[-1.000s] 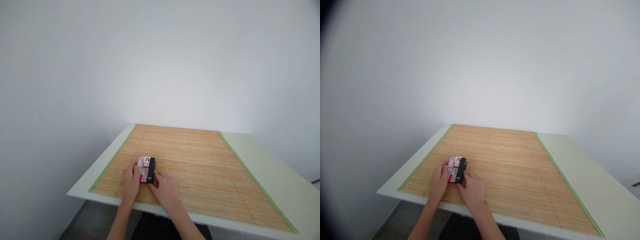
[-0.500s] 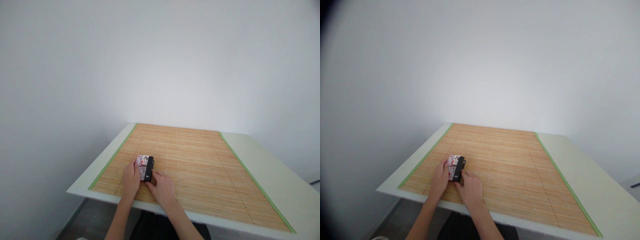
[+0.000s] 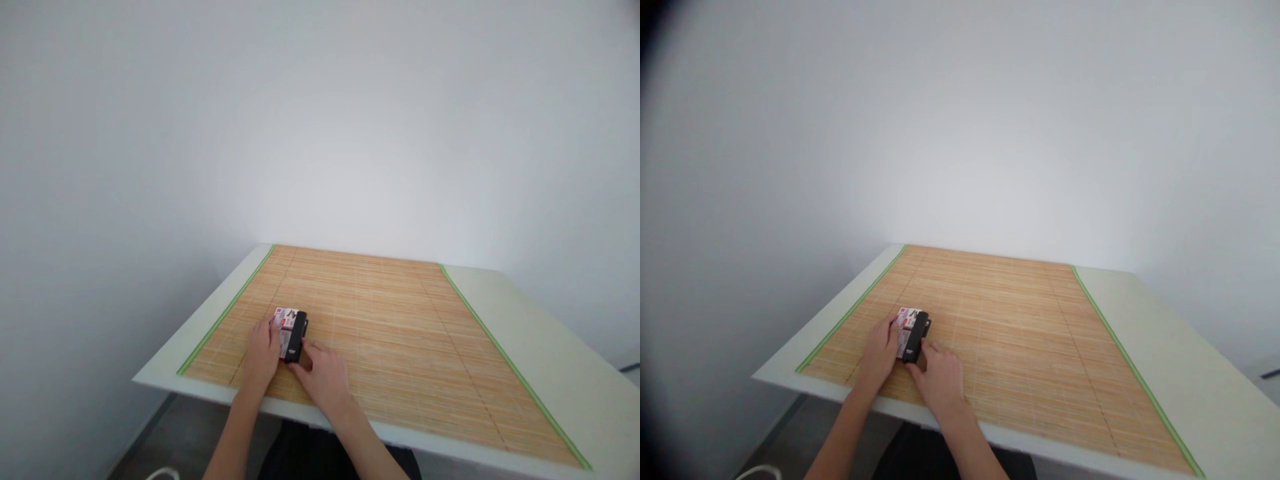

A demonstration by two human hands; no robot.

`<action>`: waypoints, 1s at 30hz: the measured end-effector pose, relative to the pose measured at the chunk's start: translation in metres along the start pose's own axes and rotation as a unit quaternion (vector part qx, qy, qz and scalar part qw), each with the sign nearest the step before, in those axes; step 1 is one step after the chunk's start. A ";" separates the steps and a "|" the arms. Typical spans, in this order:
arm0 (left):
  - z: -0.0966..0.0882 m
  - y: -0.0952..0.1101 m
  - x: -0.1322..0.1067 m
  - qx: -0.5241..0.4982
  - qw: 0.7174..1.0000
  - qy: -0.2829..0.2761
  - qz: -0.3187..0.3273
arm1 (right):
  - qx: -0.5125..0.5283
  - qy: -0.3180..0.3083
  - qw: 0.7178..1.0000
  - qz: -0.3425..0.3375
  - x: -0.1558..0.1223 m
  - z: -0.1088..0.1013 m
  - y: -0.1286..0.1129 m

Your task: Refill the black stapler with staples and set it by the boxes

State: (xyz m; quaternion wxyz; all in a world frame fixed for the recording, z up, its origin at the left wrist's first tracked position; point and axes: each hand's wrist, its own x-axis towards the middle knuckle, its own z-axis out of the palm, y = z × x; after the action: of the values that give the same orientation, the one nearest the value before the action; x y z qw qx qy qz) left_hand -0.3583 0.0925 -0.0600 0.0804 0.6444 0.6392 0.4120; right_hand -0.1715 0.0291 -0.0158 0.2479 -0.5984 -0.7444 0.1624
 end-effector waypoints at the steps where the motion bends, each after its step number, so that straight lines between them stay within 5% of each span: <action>1: 0.000 0.000 0.000 -0.001 1.000 0.002 0.000 | -0.001 0.000 1.000 -0.003 0.000 0.000 0.000; 30: -0.006 0.014 -0.008 0.033 0.999 -0.008 -0.002 | 0.016 -0.015 1.000 0.013 -0.004 -0.006 -0.002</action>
State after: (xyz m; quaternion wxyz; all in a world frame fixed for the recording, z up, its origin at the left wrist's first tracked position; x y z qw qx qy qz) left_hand -0.3503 0.0798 -0.0505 0.0648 0.6489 0.6529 0.3853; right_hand -0.1696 0.0243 -0.0107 0.2438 -0.6016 -0.7375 0.1864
